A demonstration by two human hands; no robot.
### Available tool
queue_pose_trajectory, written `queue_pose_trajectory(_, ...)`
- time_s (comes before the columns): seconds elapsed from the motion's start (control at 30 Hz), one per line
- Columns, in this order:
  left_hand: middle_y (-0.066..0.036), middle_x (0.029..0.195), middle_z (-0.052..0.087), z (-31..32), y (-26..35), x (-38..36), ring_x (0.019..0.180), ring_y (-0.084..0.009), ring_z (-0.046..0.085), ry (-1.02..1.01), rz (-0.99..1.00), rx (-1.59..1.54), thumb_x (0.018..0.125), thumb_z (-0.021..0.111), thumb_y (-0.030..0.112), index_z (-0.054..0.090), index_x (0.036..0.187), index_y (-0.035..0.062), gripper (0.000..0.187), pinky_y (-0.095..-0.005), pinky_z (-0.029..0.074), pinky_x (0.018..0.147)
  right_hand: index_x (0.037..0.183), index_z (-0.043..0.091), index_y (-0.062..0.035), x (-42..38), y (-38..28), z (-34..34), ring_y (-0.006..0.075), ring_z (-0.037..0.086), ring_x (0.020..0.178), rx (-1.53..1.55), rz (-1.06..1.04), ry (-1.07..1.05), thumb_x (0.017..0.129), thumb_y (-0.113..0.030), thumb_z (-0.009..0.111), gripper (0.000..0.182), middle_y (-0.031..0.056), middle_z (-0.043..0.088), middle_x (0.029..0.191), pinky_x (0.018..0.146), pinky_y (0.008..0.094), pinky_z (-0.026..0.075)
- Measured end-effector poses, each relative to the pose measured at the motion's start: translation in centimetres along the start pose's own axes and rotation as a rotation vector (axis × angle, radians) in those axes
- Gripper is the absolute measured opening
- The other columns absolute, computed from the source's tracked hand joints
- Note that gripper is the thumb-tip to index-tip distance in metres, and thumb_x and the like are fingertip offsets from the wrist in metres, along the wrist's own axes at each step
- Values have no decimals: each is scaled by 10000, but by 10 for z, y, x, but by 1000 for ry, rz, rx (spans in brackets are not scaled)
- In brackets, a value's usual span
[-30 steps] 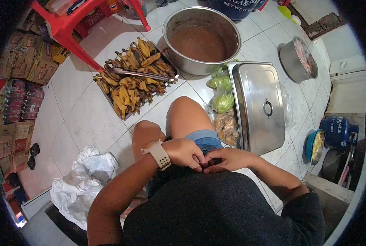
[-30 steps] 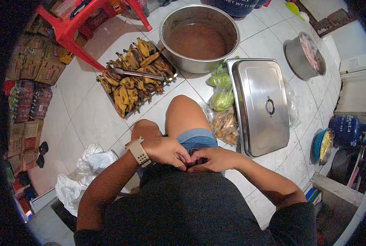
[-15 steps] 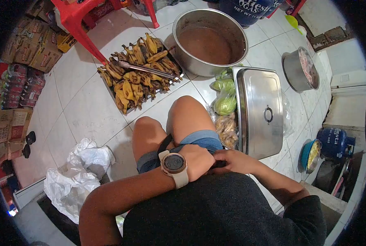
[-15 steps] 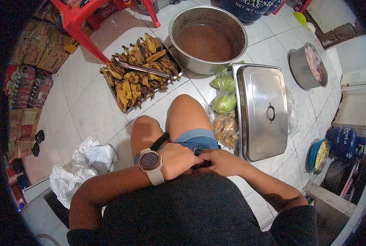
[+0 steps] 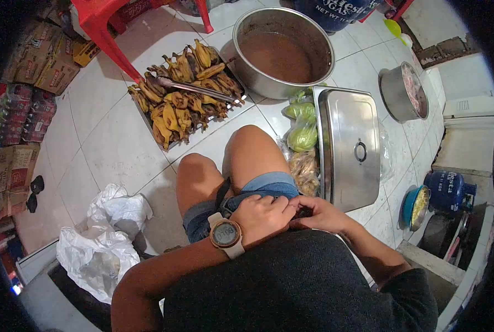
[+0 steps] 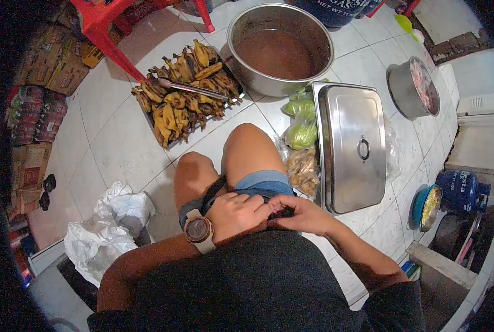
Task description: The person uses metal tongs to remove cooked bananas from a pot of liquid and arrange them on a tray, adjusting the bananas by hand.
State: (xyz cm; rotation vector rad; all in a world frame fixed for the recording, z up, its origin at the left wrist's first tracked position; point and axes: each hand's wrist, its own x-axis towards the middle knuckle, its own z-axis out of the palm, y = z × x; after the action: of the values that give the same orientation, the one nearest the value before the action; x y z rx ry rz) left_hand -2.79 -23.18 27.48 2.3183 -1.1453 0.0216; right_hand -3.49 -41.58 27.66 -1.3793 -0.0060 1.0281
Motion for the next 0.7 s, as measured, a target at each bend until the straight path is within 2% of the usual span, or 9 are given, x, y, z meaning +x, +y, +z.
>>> queue_pose_trajectory(0.03, -26, 618, 454, 0, 0, 0, 564, -160, 520, -14, -20, -16, 682, 488, 189, 524, 806, 97, 159, -279, 431, 463, 867, 514, -39, 2, 1, -2, 62, 445, 719, 2, 0, 1, 684, -54, 578, 195, -14, 503, 765, 641, 205, 375)
queue_pose_trajectory(0.1, -30, 627, 461, -1, -2, 1, 578, -162, 526, -26, -39, -27, 691, 485, 190, 518, 804, 92, 153, -282, 434, 462, 849, 513, -35, 10, 5, -9, 53, 437, 721, 27, 47, -133, 677, -45, 573, 183, -29, 495, 763, 646, 200, 369)
queue_pose_trajectory(0.17, -38, 646, 474, -2, -8, 3, 590, -168, 533, -227, -46, -127, 715, 468, 179, 504, 799, 76, 137, -283, 441, 463, 842, 512, -32, 13, 10, -10, 49, 435, 714, -48, 28, -160, 673, -40, 568, 178, -29, 496, 756, 640, 199, 368)
queue_pose_trajectory(0.27, -44, 663, 484, -3, -9, 8, 605, -172, 539, -321, 12, -119, 706, 459, 160, 491, 791, 63, 134, -276, 447, 467, 821, 511, -33, 14, 4, -8, 42, 430, 697, -96, 41, -190, 666, -33, 561, 163, -30, 496, 744, 623, 193, 363)
queue_pose_trajectory(0.33, -43, 663, 484, -2, -7, 7, 599, -170, 536, -288, 16, -66, 698, 456, 154, 489, 786, 64, 131, -269, 446, 465, 809, 511, -36, 14, 2, -8, 38, 426, 687, -58, 71, -175, 662, -31, 559, 155, -32, 495, 737, 613, 190, 360)
queue_pose_trajectory(0.43, -38, 657, 482, 1, -6, 5, 585, -167, 531, -218, 48, -20, 681, 455, 150, 485, 776, 68, 130, -261, 440, 461, 798, 513, -33, 15, 4, -13, 34, 420, 674, -183, 36, -149, 660, -32, 552, 143, -29, 491, 735, 596, 186, 356)
queue_pose_trajectory(0.53, -33, 642, 477, 1, -5, 2, 569, -162, 523, -130, 31, -51, 664, 473, 162, 484, 751, 75, 123, -260, 432, 455, 781, 502, -30, 14, -3, -11, 38, 417, 666, -15, 116, -182, 662, -29, 544, 126, -30, 477, 703, 591, 185, 354)
queue_pose_trajectory(0.63, -40, 619, 468, 0, -5, -3, 558, -172, 517, -39, -59, -118, 645, 507, 171, 484, 700, 76, 113, -273, 424, 456, 769, 491, -29, 13, -3, -8, 45, 414, 651, -99, 4, -146, 665, -24, 534, 113, -35, 459, 665, 587, 189, 355)
queue_pose_trajectory(0.7, -48, 605, 463, -2, -6, -4, 555, -187, 514, -3, -109, -168, 634, 525, 172, 483, 671, 73, 114, -285, 421, 458, 740, 476, -34, 11, 3, -5, 49, 411, 638, -91, -84, -41, 659, -27, 549, 110, -36, 445, 638, 582, 195, 354)
